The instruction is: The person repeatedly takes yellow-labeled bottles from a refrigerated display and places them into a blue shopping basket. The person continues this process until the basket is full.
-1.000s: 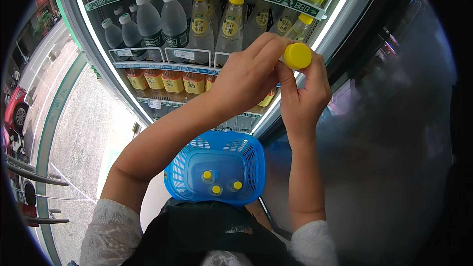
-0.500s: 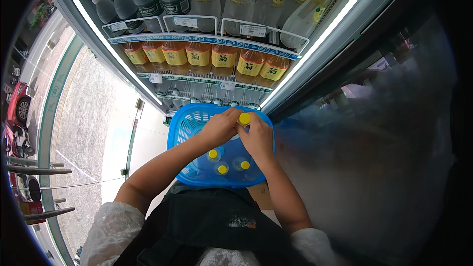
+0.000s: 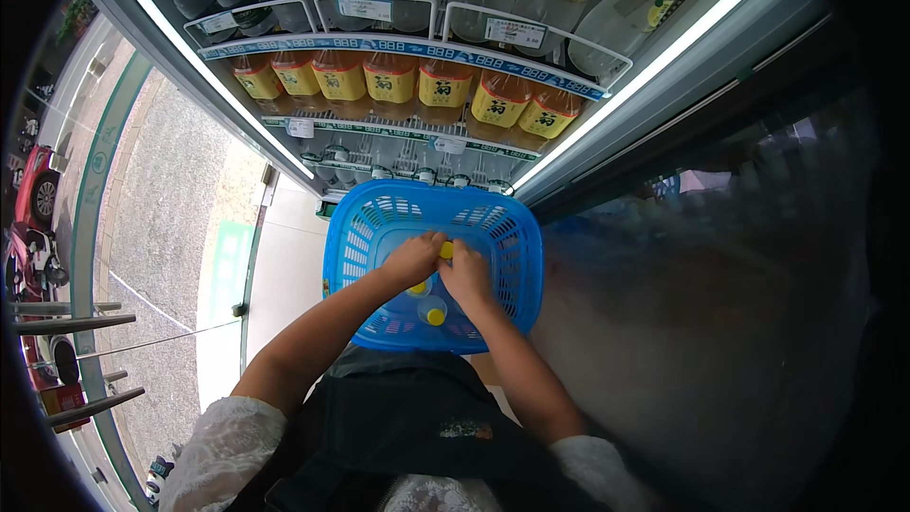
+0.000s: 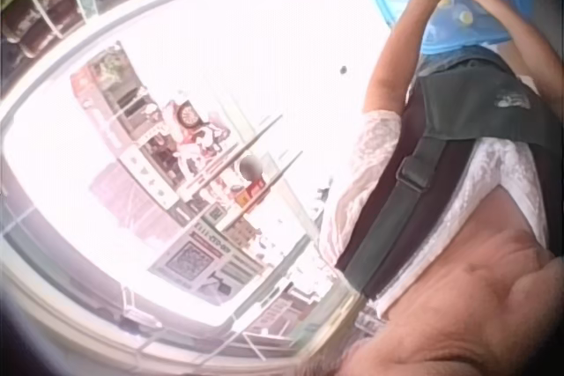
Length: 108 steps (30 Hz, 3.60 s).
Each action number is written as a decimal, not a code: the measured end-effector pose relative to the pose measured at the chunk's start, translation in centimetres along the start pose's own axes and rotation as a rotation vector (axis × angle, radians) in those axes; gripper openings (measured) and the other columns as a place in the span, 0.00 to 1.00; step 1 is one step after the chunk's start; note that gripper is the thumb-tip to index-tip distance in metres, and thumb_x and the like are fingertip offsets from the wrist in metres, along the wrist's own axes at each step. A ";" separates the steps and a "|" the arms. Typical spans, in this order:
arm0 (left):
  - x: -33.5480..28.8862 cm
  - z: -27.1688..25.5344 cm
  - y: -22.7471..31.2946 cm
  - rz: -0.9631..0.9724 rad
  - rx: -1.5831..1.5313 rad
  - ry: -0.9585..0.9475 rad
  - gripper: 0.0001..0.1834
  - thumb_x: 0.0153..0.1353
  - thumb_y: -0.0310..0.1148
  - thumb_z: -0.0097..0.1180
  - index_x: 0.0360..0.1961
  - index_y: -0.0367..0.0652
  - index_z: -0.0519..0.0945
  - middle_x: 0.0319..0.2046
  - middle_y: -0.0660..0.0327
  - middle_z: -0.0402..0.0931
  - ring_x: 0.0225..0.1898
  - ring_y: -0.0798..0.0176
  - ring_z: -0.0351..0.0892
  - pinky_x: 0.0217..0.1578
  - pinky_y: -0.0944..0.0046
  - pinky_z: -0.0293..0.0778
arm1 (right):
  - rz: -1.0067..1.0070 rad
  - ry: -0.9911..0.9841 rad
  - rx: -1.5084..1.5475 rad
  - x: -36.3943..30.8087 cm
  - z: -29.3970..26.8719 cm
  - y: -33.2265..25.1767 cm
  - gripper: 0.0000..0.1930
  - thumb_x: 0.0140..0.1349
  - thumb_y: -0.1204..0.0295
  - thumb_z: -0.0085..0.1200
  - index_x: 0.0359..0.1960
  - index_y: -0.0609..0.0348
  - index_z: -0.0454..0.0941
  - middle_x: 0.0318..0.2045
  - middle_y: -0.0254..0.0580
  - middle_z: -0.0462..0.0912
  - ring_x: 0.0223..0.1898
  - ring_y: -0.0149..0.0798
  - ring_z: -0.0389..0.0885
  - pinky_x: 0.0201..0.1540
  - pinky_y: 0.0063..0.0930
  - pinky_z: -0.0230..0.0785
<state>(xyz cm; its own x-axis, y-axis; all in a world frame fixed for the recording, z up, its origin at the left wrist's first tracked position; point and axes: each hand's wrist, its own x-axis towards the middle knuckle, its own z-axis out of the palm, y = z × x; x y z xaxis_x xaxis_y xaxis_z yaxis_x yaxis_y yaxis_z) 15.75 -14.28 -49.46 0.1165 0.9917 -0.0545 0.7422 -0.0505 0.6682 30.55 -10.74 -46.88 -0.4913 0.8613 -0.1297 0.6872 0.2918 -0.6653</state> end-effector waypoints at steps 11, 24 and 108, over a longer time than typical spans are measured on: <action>-0.5 1.4 -1.5 -0.132 -0.045 -0.085 0.21 0.55 0.26 0.61 0.50 0.39 0.71 0.42 0.43 0.79 0.43 0.35 0.80 0.43 0.44 0.76 | -0.006 -0.054 -0.012 0.5 3.2 1.9 0.16 0.60 0.65 0.63 0.41 0.67 0.78 0.36 0.60 0.84 0.37 0.61 0.84 0.39 0.49 0.78; 5.2 -13.8 9.3 0.193 -0.107 0.250 0.35 0.56 0.19 0.59 0.66 0.37 0.64 0.59 0.45 0.68 0.46 0.50 0.83 0.43 0.57 0.81 | -0.240 0.327 0.359 5.4 -12.8 -3.5 0.15 0.63 0.73 0.62 0.50 0.65 0.80 0.41 0.49 0.85 0.39 0.42 0.87 0.37 0.31 0.80; 7.3 -15.5 14.7 0.190 -0.302 0.147 0.41 0.60 0.27 0.63 0.72 0.38 0.57 0.65 0.45 0.64 0.61 0.49 0.72 0.59 0.55 0.73 | -0.412 0.500 0.206 3.2 -21.1 -7.2 0.27 0.64 0.66 0.60 0.62 0.67 0.68 0.58 0.57 0.75 0.59 0.55 0.76 0.60 0.42 0.70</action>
<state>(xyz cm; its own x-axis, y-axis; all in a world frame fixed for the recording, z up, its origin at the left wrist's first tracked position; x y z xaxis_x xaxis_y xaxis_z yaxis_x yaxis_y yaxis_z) 17.29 -5.90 -28.53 0.1209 0.9754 0.1841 0.4857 -0.2199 0.8460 35.31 -1.36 -27.00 -0.3507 0.7999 0.4871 0.3570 0.5950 -0.7201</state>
